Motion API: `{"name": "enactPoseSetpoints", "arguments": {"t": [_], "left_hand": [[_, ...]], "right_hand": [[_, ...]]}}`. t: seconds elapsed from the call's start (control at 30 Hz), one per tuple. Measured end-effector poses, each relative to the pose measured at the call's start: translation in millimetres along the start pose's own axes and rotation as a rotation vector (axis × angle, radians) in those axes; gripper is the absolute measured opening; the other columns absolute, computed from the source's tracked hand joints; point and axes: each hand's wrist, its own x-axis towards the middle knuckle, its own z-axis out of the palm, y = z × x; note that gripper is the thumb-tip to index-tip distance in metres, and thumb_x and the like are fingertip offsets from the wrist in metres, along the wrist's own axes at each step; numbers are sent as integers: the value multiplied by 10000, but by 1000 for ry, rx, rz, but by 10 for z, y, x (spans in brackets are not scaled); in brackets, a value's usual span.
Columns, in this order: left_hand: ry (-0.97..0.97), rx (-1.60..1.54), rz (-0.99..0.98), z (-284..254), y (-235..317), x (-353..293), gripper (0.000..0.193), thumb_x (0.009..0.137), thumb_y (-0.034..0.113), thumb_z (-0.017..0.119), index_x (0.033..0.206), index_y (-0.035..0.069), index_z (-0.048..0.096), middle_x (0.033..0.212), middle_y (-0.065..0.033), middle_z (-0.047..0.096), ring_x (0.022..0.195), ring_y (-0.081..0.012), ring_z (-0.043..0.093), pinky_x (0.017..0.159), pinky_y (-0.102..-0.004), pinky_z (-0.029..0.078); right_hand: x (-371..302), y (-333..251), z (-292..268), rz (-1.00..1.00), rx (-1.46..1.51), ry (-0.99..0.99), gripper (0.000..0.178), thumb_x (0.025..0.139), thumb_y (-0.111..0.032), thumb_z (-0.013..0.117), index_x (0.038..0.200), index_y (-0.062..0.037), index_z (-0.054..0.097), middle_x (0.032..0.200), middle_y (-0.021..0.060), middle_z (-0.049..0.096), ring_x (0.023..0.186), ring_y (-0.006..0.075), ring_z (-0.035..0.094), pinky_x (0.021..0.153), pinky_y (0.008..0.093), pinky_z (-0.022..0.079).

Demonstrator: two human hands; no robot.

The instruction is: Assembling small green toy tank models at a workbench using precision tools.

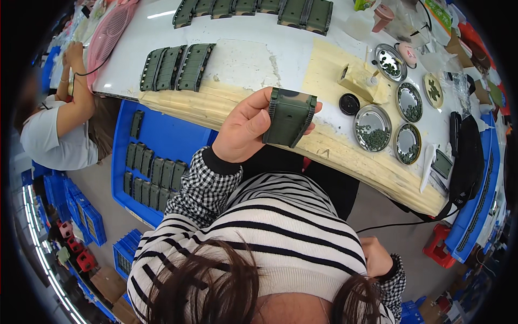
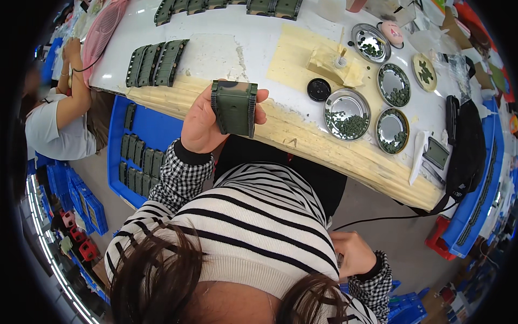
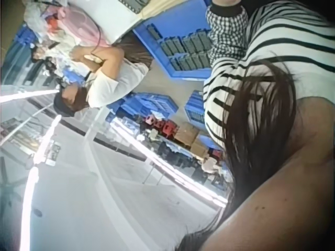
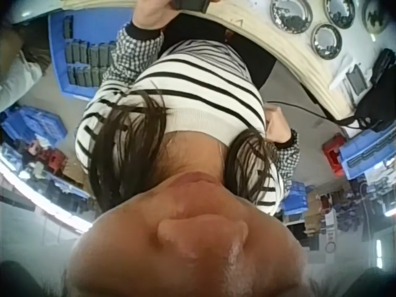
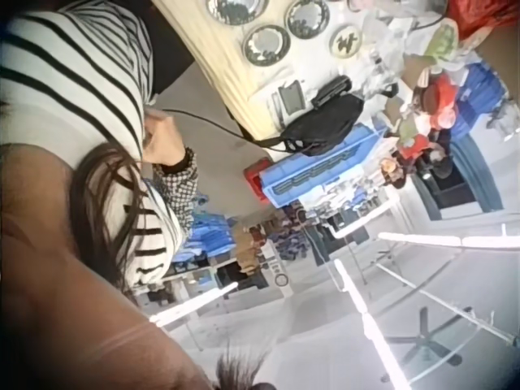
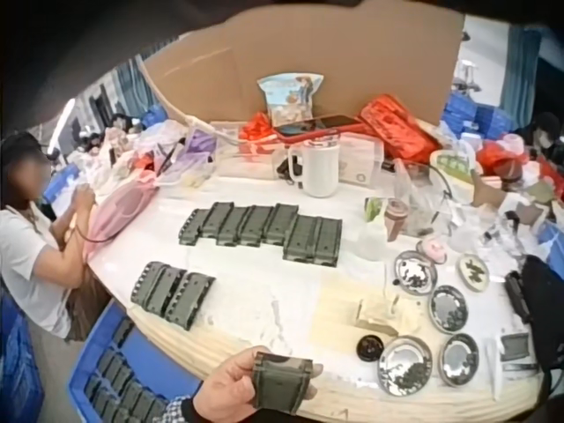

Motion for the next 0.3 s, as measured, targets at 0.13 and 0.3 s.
{"name": "enactPoseSetpoints", "arguments": {"t": [0.13,0.3], "left_hand": [[6,7,-1,6,7,0,623,929,471,548,1351,32,416,1351,-294,472,1067,-354,609,890,-423,523],[32,1,-31,4,25,8,716,903,479,589,1414,37,354,1366,-285,464,1069,-349,609,882,-414,531]], "right_hand": [[122,120,77,26,66,122,430,653,-256,799,959,24,685,945,212,656,819,357,663,712,361,534],[20,105,170,152,-37,-57,460,745,-284,752,1105,-18,646,1057,257,639,921,384,661,786,372,528]]}}
